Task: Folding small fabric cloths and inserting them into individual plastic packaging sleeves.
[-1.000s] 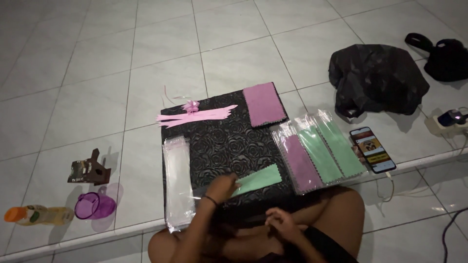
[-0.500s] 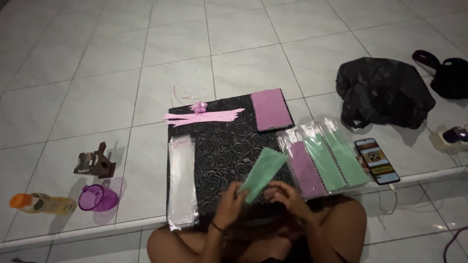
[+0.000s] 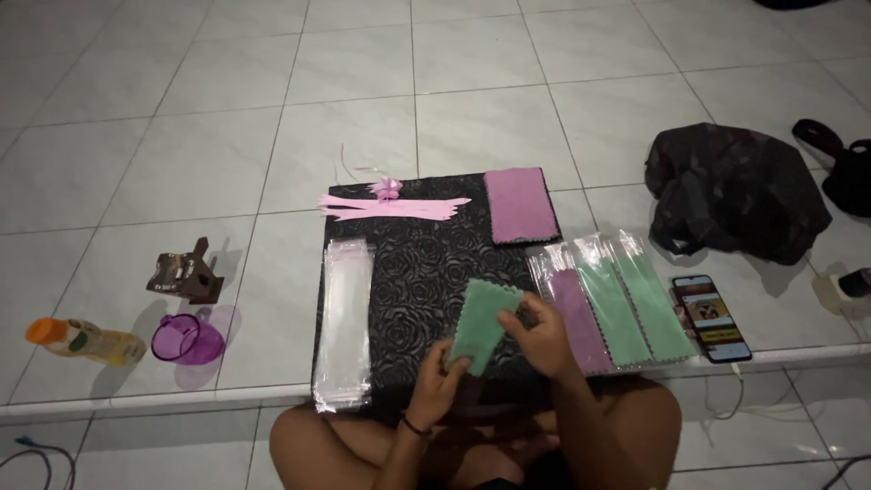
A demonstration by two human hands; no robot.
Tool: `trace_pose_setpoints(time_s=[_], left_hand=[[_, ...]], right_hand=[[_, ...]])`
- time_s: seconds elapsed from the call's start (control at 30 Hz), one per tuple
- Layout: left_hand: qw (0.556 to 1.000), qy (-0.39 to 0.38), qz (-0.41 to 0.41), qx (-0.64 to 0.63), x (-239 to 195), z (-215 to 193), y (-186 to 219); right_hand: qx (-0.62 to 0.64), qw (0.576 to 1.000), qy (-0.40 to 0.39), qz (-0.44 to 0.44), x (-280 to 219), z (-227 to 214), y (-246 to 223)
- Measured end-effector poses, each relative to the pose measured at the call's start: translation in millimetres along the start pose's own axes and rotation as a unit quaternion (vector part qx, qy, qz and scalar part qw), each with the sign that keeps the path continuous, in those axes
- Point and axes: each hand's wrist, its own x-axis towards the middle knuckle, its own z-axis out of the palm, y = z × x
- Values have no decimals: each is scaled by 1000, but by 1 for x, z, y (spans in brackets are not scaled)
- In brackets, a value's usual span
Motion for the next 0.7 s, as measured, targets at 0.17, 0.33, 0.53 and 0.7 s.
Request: trace_pose_setpoints(time_s=[0.17, 0.33, 0.53, 0.7], left_hand=[[1000, -9, -5, -21, 1, -3, -4], [999, -6, -19, -40, -2, -4, -2], [998, 7, -23, -58, -4, -5, -9], [996, -5, -31, -86, -2, -5, -3]], right_hand=[[-31, 999, -3, -37, 3, 7, -12], [-77, 995, 0, -69, -2, 10, -17], [-97, 992, -35, -68, -6, 12, -22], [-99, 984, -70, -134, -5, 16, -23]])
